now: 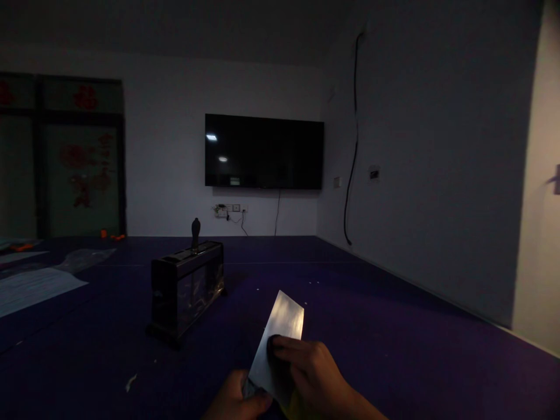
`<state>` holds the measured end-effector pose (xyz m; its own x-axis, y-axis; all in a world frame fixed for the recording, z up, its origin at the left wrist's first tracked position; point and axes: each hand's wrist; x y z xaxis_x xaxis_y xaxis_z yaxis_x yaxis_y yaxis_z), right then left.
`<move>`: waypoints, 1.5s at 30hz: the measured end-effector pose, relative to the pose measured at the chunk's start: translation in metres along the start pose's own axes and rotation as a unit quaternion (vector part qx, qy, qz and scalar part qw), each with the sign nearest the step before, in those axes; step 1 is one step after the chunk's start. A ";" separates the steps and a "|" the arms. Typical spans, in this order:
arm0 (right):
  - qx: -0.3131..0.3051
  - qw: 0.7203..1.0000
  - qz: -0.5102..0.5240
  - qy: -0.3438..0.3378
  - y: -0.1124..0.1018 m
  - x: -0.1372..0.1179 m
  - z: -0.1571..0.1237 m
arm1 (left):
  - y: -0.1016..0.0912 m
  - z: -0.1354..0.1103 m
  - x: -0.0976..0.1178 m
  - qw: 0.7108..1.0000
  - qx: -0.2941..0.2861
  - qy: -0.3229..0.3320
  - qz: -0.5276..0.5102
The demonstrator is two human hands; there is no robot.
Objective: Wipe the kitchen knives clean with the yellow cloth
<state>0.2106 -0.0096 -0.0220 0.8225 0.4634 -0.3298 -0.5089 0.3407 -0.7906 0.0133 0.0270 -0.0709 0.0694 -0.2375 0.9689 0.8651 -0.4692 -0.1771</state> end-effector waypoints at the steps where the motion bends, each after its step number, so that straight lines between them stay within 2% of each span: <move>1: 0.005 1.000 -0.006 0.016 0.000 0.003 0.001 | 0.000 0.000 0.001 1.000 -0.012 -0.002 -0.004; 4: 0.015 0.998 -0.023 0.058 0.000 0.010 0.005 | -0.001 0.000 0.002 1.000 -0.024 0.010 -0.013; 7: 0.018 0.997 -0.031 0.068 0.000 0.013 0.006 | -0.002 -0.001 0.002 1.000 -0.015 0.012 -0.007; 11: 0.006 0.999 -0.022 0.039 -0.001 0.007 0.003 | 0.000 -0.002 0.006 1.000 -0.007 0.002 0.004; 17: -0.038 0.999 -0.016 -0.021 0.000 -0.004 -0.002 | 0.005 -0.004 0.009 0.998 0.057 0.016 -0.011; 21: -0.048 0.998 -0.023 -0.044 0.000 -0.008 -0.002 | 0.005 -0.004 0.007 0.998 0.049 0.024 -0.009; 24: -0.031 0.998 -0.010 -0.051 -0.001 -0.009 -0.002 | 0.004 -0.003 0.005 0.998 0.050 0.031 -0.029; 30: 0.016 0.999 -0.026 0.020 0.003 0.001 0.002 | 0.002 -0.001 0.001 0.999 0.001 -0.006 -0.032; 34: 0.039 0.992 -0.072 0.093 0.005 0.010 0.004 | 0.001 -0.002 0.001 0.999 -0.026 0.008 -0.028; 37: 0.046 0.989 -0.087 0.113 0.005 0.013 0.004 | 0.000 -0.003 0.003 0.999 -0.032 0.014 -0.016; 41: 0.034 0.996 -0.056 0.062 0.004 0.010 0.002 | 0.000 -0.004 0.008 1.000 -0.020 0.003 -0.011; 45: -0.008 0.999 -0.040 0.001 0.004 0.000 -0.003 | 0.003 -0.002 0.007 1.000 0.010 0.015 -0.016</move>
Point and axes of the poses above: each hand's wrist, its own z-axis towards the middle knuckle, its own y-axis out of the palm, x = y × z, and after that the axes turned 14 degrees about y, right-handed
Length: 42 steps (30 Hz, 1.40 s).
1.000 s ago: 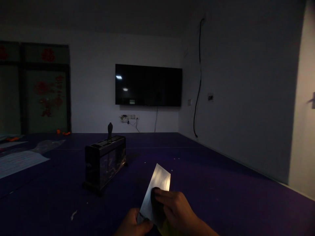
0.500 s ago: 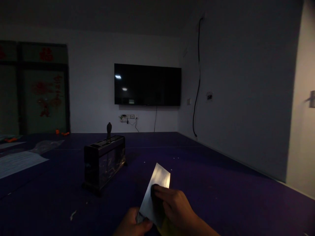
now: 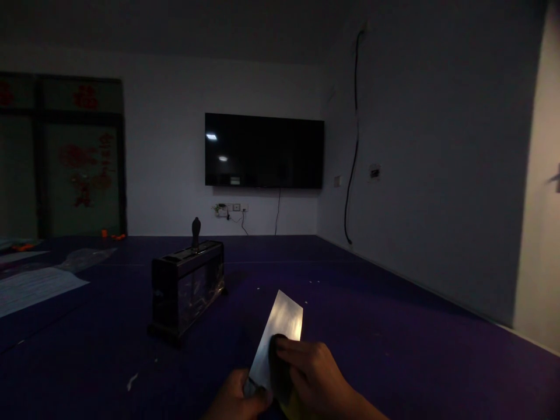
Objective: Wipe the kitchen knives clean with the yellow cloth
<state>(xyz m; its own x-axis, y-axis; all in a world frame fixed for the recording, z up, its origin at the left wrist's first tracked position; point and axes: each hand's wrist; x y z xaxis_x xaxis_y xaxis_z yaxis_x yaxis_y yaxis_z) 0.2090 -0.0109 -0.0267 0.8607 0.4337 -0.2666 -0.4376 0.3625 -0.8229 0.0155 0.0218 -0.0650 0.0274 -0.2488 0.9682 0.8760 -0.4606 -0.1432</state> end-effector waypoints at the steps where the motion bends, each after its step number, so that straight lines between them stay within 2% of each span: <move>1: -0.011 1.000 -0.001 -0.013 0.000 -0.003 -0.001 | 0.000 0.000 -0.002 1.000 0.009 0.002 -0.003; 5: -0.036 0.997 -0.004 -0.063 0.001 -0.009 -0.003 | -0.001 0.001 -0.008 1.000 0.015 0.003 0.001; 9: -0.032 0.997 0.005 -0.063 0.003 -0.007 -0.004 | -0.002 0.001 -0.008 1.000 0.014 -0.004 0.010; 12: -0.008 0.999 0.021 -0.039 0.004 -0.005 -0.003 | -0.001 0.000 -0.006 1.000 0.023 -0.010 -0.001; 15: 0.014 1.000 0.023 -0.003 0.002 -0.002 -0.001 | -0.001 0.002 -0.007 1.000 0.001 -0.021 -0.013; 20: 0.038 0.996 -0.017 0.079 0.005 0.007 0.005 | -0.003 0.003 -0.016 0.999 -0.024 -0.010 -0.042; 23: 0.054 0.994 -0.028 0.094 0.008 0.011 0.005 | -0.004 0.003 -0.020 0.999 -0.023 -0.006 -0.037; 27: 0.040 0.998 -0.002 0.040 0.005 0.004 0.003 | -0.004 0.004 -0.019 1.000 -0.007 0.004 -0.009; 30: -0.001 1.000 0.022 -0.019 0.002 -0.007 0.001 | -0.003 0.004 -0.015 1.000 0.005 0.012 -0.008; 35: -0.071 0.990 0.012 -0.124 -0.002 -0.025 0.001 | -0.001 0.002 -0.009 0.998 -0.016 0.009 -0.059; 38: -0.081 0.988 0.013 -0.130 -0.004 -0.027 0.001 | -0.002 0.002 -0.011 0.998 0.002 0.007 -0.057; 42: -0.049 0.996 0.015 -0.076 -0.003 -0.021 0.002 | -0.003 0.003 -0.014 1.000 -0.003 0.007 -0.030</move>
Point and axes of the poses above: each hand's wrist, its own z-axis towards the middle knuckle, its own y-axis out of the palm, x = y × z, and after that the axes turned 14 degrees about y, right-handed
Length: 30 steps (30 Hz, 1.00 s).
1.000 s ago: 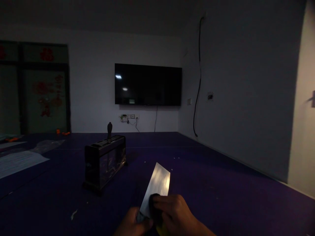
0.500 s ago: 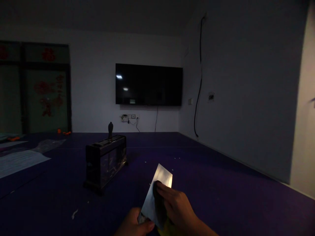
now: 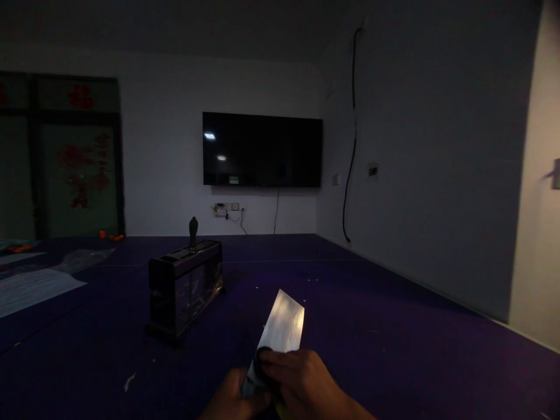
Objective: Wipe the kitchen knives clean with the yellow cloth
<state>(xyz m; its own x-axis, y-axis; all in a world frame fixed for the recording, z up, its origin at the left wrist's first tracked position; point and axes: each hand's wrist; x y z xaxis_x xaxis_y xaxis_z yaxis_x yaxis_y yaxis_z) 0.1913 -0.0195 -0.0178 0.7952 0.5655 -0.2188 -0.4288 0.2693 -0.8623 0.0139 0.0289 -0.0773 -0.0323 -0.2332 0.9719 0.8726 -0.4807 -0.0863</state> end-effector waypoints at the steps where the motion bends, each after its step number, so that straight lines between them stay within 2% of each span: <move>1: 0.014 1.000 -0.005 0.022 0.001 0.003 0.000 | 0.000 0.000 0.000 1.000 -0.002 0.002 0.010; 5: 0.051 0.990 -0.036 0.126 0.005 0.015 0.003 | -0.001 -0.001 0.005 0.999 -0.012 -0.020 0.040; 8: 0.056 0.984 -0.053 0.161 0.006 0.019 0.004 | -0.003 -0.003 0.011 0.998 -0.035 -0.029 0.043; 10: 0.055 0.986 -0.049 0.148 0.006 0.017 0.004 | -0.004 -0.003 0.014 0.998 -0.033 -0.024 0.047; 13: 0.036 0.995 -0.024 0.087 0.004 0.009 0.002 | -0.004 -0.002 0.017 0.998 -0.023 -0.012 0.057; 18: -0.030 0.999 -0.011 -0.014 0.002 -0.006 0.001 | 0.003 0.002 0.019 0.998 -0.059 -0.015 -0.006; 21: -0.043 0.998 -0.012 -0.040 0.003 -0.008 0.001 | 0.007 -0.001 0.021 0.999 -0.028 -0.016 -0.036; 25: -0.048 0.999 0.001 -0.022 0.003 -0.005 0.002 | 0.007 -0.005 0.022 1.000 0.005 -0.006 -0.025; 30: 0.022 0.998 -0.027 0.058 0.003 0.008 0.002 | 0.002 -0.005 0.019 1.000 -0.006 -0.006 0.003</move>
Point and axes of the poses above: each hand's wrist, its own z-axis towards the middle knuckle, its own y-axis out of the palm, x = y × z, and after that the axes turned 14 degrees about y, right-handed
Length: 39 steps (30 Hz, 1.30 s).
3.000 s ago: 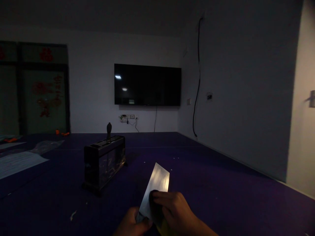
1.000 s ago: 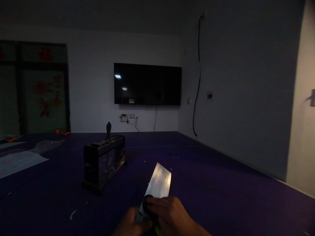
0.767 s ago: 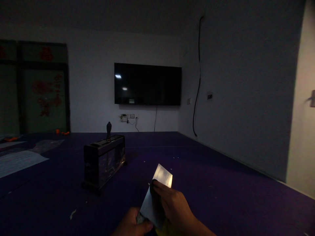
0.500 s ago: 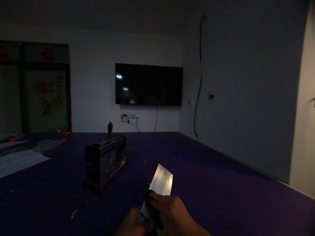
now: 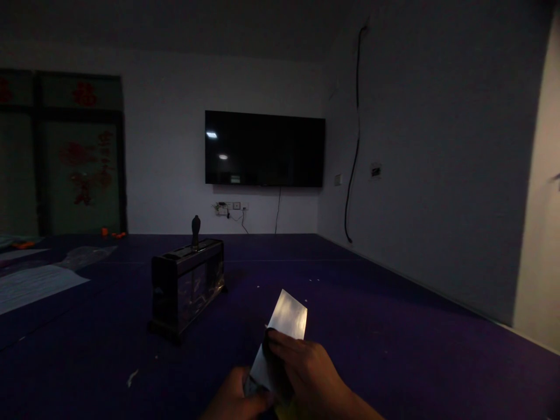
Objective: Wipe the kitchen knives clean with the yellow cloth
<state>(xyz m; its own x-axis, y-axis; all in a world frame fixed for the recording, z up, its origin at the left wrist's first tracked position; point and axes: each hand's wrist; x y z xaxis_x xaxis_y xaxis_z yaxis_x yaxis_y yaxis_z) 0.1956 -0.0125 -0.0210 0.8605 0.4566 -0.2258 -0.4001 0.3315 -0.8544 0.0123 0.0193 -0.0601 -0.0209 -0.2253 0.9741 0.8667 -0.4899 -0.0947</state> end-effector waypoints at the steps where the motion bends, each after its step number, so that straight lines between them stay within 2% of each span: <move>1: 0.013 1.000 -0.011 0.021 0.001 0.004 0.000 | -0.001 0.000 -0.001 1.000 -0.007 -0.004 0.001; 4: 0.040 0.996 -0.026 0.069 0.004 0.015 0.002 | -0.001 0.001 -0.006 1.000 -0.014 -0.007 0.006; 8: 0.043 0.997 -0.015 0.067 0.003 0.016 0.002 | -0.001 0.002 -0.010 0.999 0.001 -0.009 0.034; 12: 0.001 1.000 0.019 0.013 -0.001 0.003 0.000 | 0.000 0.003 -0.007 0.999 0.011 -0.013 0.041; 17: -0.070 0.995 0.027 -0.062 0.000 -0.009 -0.003 | 0.002 0.006 -0.005 0.999 -0.035 0.004 -0.017; 22: -0.080 0.993 0.025 -0.088 0.000 -0.010 -0.003 | 0.004 0.007 -0.003 0.997 -0.050 0.003 -0.059; 26: -0.060 0.996 0.027 -0.064 -0.001 -0.005 -0.002 | 0.004 0.012 -0.004 0.994 -0.073 0.008 -0.083; 30: -0.001 1.000 0.019 0.015 -0.001 0.008 0.001 | 0.000 0.017 -0.019 1.000 -0.015 -0.018 -0.017; 33: 0.026 0.998 0.017 0.064 -0.002 0.016 0.002 | -0.004 0.017 -0.030 0.999 0.002 -0.034 0.020; 36: 0.031 0.997 0.020 0.069 -0.002 0.018 0.002 | -0.007 0.014 -0.031 0.999 -0.017 -0.031 0.023; 39: 0.013 0.998 0.037 0.046 -0.001 0.015 0.001 | -0.007 0.011 -0.025 1.000 -0.019 -0.008 -0.011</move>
<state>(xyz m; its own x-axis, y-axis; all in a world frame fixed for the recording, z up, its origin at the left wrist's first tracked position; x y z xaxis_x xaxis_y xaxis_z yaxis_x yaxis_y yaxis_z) 0.2089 -0.0056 -0.0228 0.8531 0.4039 -0.3303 -0.4703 0.3210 -0.8220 0.0127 0.0373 -0.0813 -0.0311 -0.1999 0.9793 0.8462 -0.5267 -0.0807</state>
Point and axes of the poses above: each hand's wrist, its own z-axis towards the middle knuckle, its own y-axis out of the palm, x = y × z, and after that the axes turned 14 degrees about y, right-handed
